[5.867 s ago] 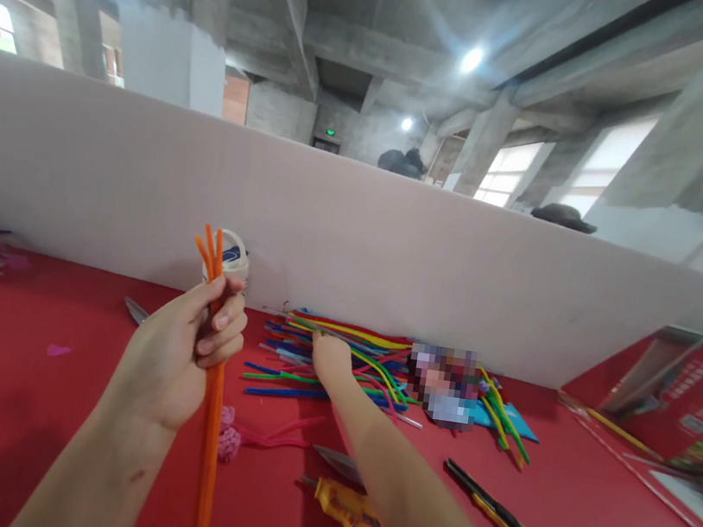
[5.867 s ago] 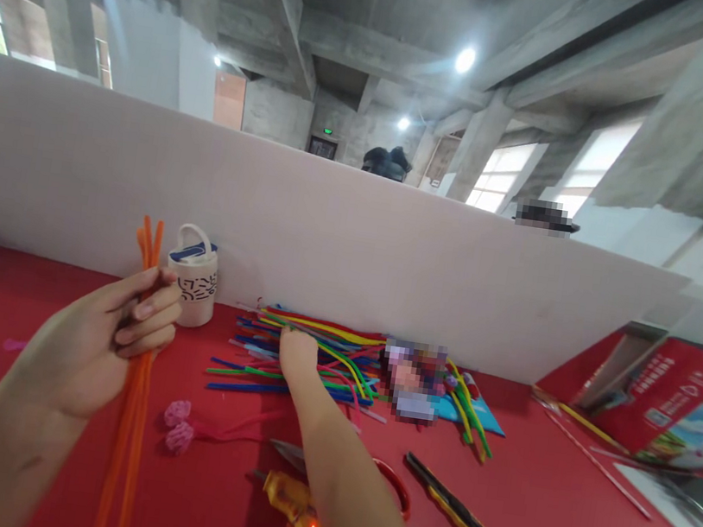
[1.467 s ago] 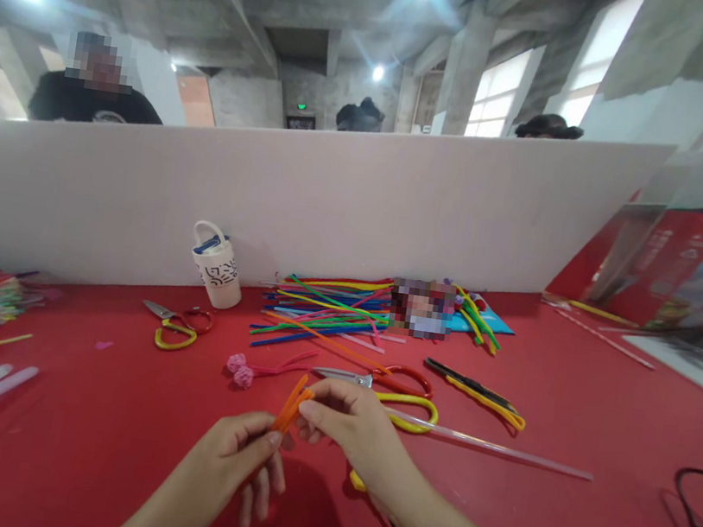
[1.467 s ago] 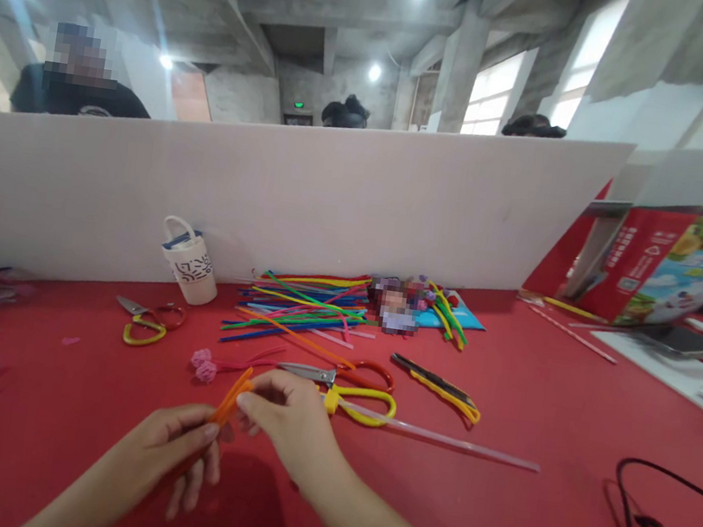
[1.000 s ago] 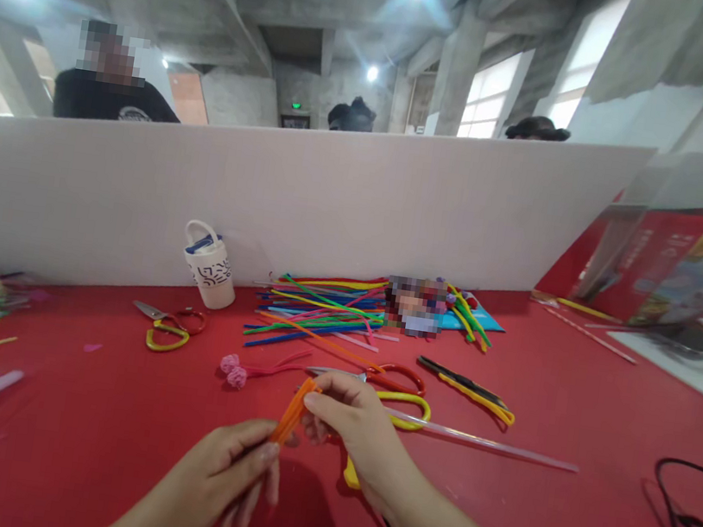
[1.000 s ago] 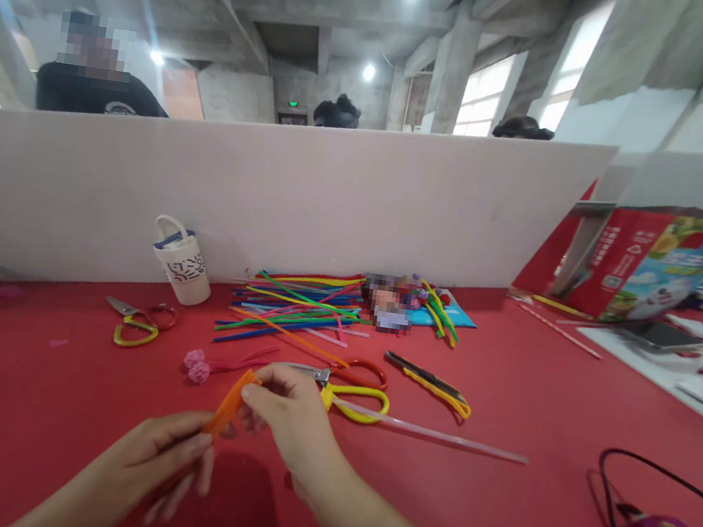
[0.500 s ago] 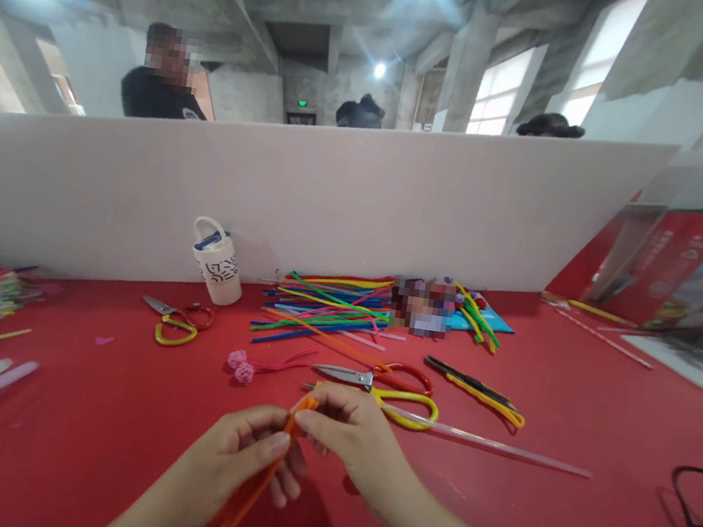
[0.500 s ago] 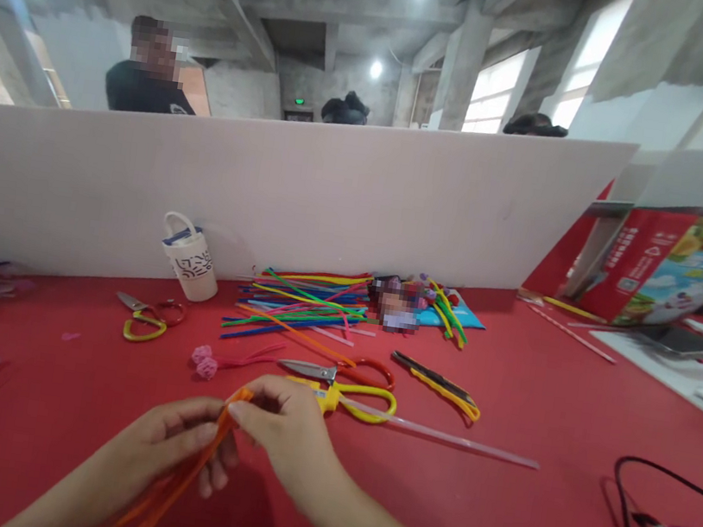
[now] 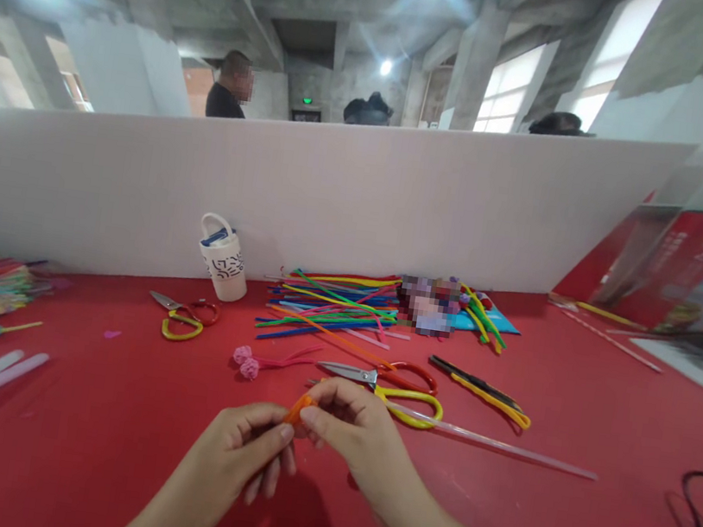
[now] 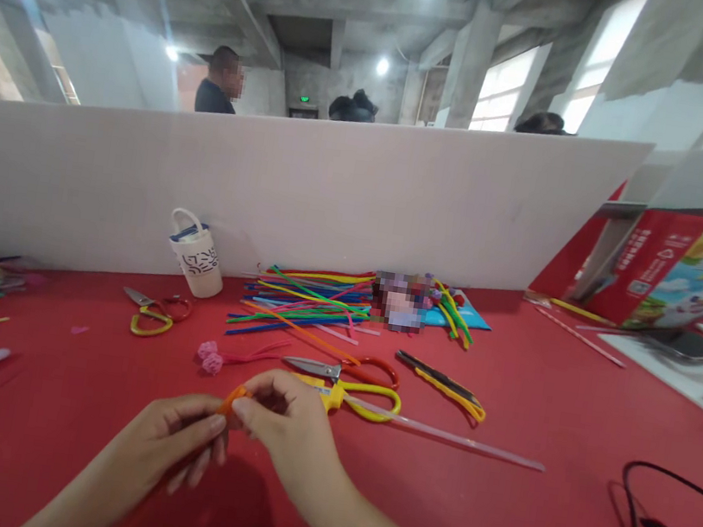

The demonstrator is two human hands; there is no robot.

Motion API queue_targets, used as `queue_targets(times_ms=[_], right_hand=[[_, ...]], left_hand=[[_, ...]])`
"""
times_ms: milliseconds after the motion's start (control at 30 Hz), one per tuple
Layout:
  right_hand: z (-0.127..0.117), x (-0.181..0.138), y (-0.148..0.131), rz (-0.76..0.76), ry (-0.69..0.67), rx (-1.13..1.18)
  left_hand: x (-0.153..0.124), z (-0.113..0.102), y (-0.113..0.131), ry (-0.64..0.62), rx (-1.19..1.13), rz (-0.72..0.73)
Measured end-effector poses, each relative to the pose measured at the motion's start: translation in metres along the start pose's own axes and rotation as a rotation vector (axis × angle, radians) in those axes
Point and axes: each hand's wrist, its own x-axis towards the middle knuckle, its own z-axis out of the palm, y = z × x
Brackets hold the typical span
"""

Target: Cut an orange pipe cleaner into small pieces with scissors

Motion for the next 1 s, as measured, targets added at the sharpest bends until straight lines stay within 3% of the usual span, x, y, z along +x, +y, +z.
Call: queue_targets(times_ms=[167,300,500,633,800,1000], right_hand=[[0.0,-0.001,0.002,0.022,-0.014,0.028],[0.0,-0.001,0.001,0.018,-0.021,-0.022],[0.0,-0.002,-0.001,0.006,0.008,-0.135],[0.001,-0.001,-0.001,0.013,0.03,-0.153],[0.0,0.001,0.001,0.026,0.033,-0.1],[-0.001,0.0,0.004,0.073,-0.053,0.059]], left_hand=[[-0.001,-0.001,-0.004,0.063,0.159,0.095],[-0.002,0.001,-0.005,0.041,0.223,0.121],[0.003,0.0,-0.01,-0.057,0.031,0.033],[0.006,-0.001,-0.014,-0.057,-0.07,-0.002],[0.005,-0.001,-0.013,-0.037,-0.095,-0.027],[0.003,-0.002,-0.012,-0.068,-0.199,-0.074]])
